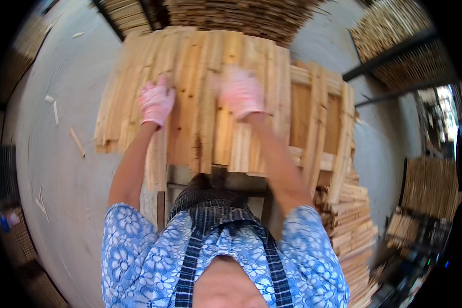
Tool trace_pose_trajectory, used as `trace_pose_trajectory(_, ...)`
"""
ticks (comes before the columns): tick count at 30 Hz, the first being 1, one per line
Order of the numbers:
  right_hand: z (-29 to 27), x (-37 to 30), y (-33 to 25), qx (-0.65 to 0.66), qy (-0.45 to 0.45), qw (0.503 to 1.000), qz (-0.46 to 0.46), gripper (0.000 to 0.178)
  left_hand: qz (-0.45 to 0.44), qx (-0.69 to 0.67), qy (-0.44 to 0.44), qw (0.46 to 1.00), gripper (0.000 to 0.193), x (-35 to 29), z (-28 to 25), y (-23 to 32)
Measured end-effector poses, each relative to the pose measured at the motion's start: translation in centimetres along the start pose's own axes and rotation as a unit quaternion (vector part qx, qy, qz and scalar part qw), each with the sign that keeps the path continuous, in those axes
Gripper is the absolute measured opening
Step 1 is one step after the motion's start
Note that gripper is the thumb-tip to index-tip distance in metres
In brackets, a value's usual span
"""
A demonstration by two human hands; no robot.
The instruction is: The person repeatedly picks up stacks of wooden planks from a metal rack and places them onto a growing pile on the floor. The person wears pink gloves and handles the wood by hand, lifting and moving the stacks multiple times.
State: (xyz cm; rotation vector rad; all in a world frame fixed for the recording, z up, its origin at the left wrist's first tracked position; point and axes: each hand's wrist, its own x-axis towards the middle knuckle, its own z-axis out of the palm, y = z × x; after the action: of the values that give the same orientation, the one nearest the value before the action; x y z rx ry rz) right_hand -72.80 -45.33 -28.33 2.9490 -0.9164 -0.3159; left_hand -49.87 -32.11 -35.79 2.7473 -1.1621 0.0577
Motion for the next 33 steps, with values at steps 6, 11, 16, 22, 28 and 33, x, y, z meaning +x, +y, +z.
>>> trace_pose_trajectory(6,3.9,1.9,-7.7,0.282,0.113,0.928,0.216,0.081,0.023,0.007,-0.001,1.0,0.059,-0.1,2.5,1.0)
trace_pose_trajectory(11,1.3,-3.9,-1.7,0.388,0.18,0.877,0.217,0.058,0.028,0.011,0.004,1.0,0.061,1.1,3.9,-0.8)
trace_pose_trajectory(16,1.3,-13.4,7.2,0.281,0.211,0.894,0.278,0.061,0.027,-0.078,-0.005,0.997,0.067,3.0,3.5,-1.9)
trace_pose_trajectory(22,3.0,-14.9,12.4,0.308,0.221,0.843,0.382,0.072,0.177,-0.382,0.037,0.906,0.065,1.4,-0.4,7.9)
trace_pose_trajectory(28,3.4,-11.0,10.1,0.392,0.272,0.825,0.303,0.069,0.08,-0.686,-0.129,0.712,0.066,-1.3,-4.4,16.6)
trace_pose_trajectory(33,3.1,-6.1,4.5,0.49,0.397,0.75,0.199,0.049,0.053,-0.768,-0.25,0.587,0.066,-4.6,-4.9,20.2)
